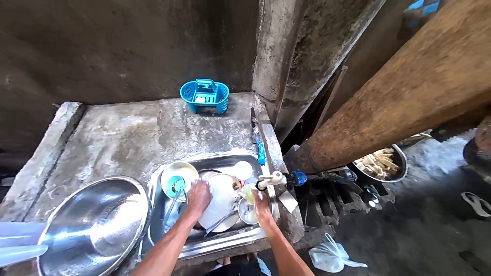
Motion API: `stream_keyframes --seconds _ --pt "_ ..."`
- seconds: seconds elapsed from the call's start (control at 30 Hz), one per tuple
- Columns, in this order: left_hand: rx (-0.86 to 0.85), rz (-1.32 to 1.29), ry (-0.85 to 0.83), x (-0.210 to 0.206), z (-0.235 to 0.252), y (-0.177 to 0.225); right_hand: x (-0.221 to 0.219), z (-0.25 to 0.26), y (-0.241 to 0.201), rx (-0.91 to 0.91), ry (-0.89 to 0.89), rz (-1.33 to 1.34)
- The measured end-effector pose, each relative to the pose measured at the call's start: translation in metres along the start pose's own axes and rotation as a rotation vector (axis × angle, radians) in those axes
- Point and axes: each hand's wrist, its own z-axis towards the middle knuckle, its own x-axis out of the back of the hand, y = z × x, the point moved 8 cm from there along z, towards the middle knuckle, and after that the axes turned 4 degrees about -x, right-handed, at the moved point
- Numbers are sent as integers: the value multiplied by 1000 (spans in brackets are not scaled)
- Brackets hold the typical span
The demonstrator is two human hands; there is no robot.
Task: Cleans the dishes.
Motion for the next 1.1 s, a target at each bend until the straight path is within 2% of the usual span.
stream_keyframes --seconds 0.07,0.13,0.2,0.27,0.37,0.43,0.5,0.57,0.63,0.77,0.83,0.9,0.97,1.03,1.1 --pt "76 -4 -179 4 12 -2 -4 0 6 -3 -14 108" --pt "37 -154 -254 -4 13 -4 -10 1 12 -31 -9 166" --pt "-13 -421 -144 -9 -1 -6 -19 -6 6 -58 -16 210" --pt "-51 -609 39 -2 -25 -8 -35 -20 -10 13 -61 215" --pt "-66 -594 265 22 -55 -5 -82 -49 -34 300 -188 182" --pt "23 -694 369 32 -70 -3 -111 -76 -61 506 -208 85" --pt "69 -754 474 39 -83 -2 -130 -83 -76 583 -233 52" --pt "54 -694 535 45 -96 4 -140 -68 -88 516 -266 -50" --pt "39 -649 586 45 -108 6 -149 -41 -90 401 -272 -281" --pt "-45 -728 714 53 -127 4 -130 5 -60 169 -150 -540" --pt "-98 -702 811 62 -131 2 -116 17 -35 116 -62 -615" --pt "-127 -695 843 62 -126 2 -103 15 -26 86 23 -542" --pt "-139 -712 797 52 -117 4 -98 5 -40 106 90 -333" --pt "-116 -718 722 39 -103 11 -111 -26 -70 191 -6 -95" --pt "-19 -806 680 28 -87 6 -129 -60 -87 372 -214 31"
